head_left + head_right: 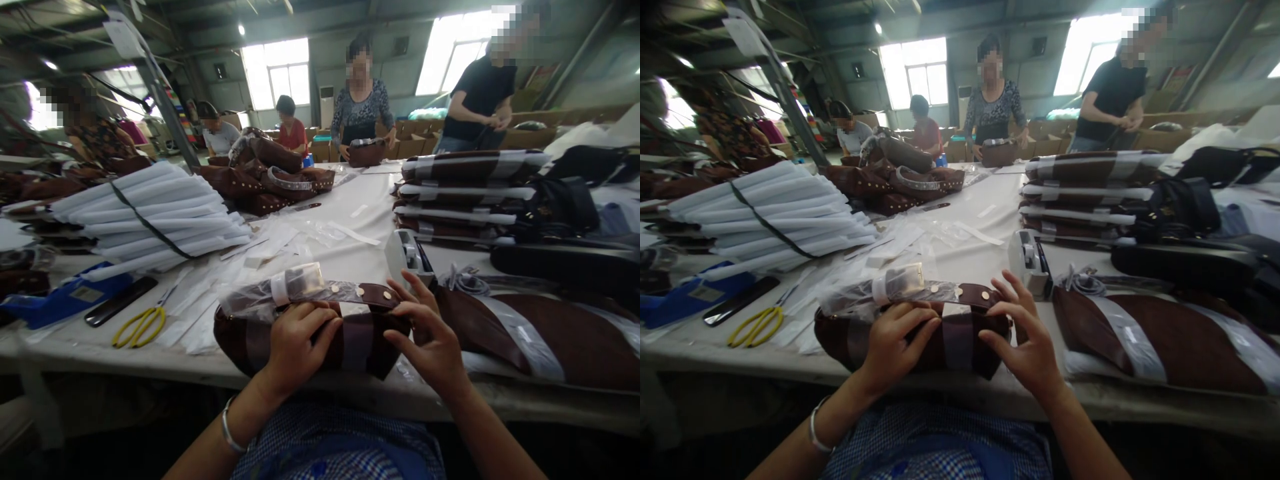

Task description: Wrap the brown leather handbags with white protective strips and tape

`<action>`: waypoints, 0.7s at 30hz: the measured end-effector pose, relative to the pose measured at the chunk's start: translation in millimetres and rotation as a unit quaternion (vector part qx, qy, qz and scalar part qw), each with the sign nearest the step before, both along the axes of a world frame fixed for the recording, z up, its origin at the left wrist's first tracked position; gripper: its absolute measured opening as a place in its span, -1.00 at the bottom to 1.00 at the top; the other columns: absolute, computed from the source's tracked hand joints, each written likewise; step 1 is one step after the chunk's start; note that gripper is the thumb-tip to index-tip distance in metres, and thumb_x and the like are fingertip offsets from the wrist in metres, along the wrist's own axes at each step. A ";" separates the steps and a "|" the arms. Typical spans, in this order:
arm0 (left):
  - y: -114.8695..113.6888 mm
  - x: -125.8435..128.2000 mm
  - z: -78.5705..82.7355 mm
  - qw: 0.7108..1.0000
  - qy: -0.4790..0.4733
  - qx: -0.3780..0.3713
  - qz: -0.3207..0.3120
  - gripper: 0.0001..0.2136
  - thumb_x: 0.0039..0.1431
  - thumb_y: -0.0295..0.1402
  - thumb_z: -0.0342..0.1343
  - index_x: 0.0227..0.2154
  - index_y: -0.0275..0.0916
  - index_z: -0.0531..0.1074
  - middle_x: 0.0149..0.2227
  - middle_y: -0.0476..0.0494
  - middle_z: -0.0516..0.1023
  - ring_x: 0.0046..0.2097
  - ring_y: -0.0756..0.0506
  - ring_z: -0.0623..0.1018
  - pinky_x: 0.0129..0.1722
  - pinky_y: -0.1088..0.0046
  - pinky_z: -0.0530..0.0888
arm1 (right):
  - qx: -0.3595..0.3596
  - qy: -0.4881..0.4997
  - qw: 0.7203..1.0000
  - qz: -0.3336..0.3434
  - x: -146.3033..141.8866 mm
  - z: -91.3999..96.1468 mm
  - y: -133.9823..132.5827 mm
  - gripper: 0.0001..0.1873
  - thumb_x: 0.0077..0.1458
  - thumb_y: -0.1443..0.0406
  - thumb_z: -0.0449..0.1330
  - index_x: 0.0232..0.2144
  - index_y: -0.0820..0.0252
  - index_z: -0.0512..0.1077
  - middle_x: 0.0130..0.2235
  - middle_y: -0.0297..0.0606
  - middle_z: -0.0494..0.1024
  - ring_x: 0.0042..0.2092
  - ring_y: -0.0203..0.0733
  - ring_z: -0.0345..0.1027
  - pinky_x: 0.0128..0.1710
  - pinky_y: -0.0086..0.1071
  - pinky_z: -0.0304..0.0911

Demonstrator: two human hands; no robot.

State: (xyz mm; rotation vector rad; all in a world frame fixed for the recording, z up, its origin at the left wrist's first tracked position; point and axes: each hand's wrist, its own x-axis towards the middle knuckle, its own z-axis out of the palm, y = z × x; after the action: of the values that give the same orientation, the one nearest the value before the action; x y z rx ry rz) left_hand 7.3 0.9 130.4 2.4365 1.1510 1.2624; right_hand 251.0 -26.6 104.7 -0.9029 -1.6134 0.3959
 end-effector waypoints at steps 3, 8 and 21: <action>-7.4 -4.1 -0.6 1.000 0.009 0.016 -0.005 -0.89 0.32 -0.32 0.14 -0.25 -0.15 0.55 -0.26 -0.07 0.63 -0.22 -0.08 0.59 -0.18 0.38 0.50 | -0.084 0.037 0.995 0.038 -0.5 2.2 -5.4 -0.31 0.11 0.17 0.37 0.20 -0.02 0.17 0.38 -0.01 0.13 0.27 0.11 0.25 0.12 -0.09 0.41; -15.6 -7.4 1.8 0.994 0.099 0.049 0.000 -0.70 0.28 -0.12 0.16 -0.10 -0.24 0.51 -0.22 -0.19 0.63 -0.17 -0.20 0.61 -0.15 0.24 0.57 | -0.151 -0.081 0.985 -0.038 -0.9 -4.8 -20.0 -0.22 0.06 0.15 0.40 0.26 0.02 0.20 0.10 -0.17 0.53 0.01 -0.03 0.52 -0.09 -0.35 0.51; 3.8 -24.8 -10.4 0.969 0.136 0.198 -0.061 -0.68 0.36 -0.51 -0.04 0.10 -0.16 0.37 0.09 -0.10 0.56 0.22 -0.10 0.45 0.32 0.21 0.30 | 0.247 -0.252 0.935 -0.050 -6.0 13.4 -36.8 -0.78 0.22 0.46 0.19 -0.20 0.07 0.53 -0.08 -0.34 0.66 0.08 -0.26 0.46 0.28 -0.30 0.17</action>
State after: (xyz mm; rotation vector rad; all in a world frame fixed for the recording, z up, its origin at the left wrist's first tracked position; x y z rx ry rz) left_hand -17.5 4.7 120.0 2.9991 0.8485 1.2476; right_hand 245.0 -63.3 118.2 -0.7209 -1.9939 -0.3393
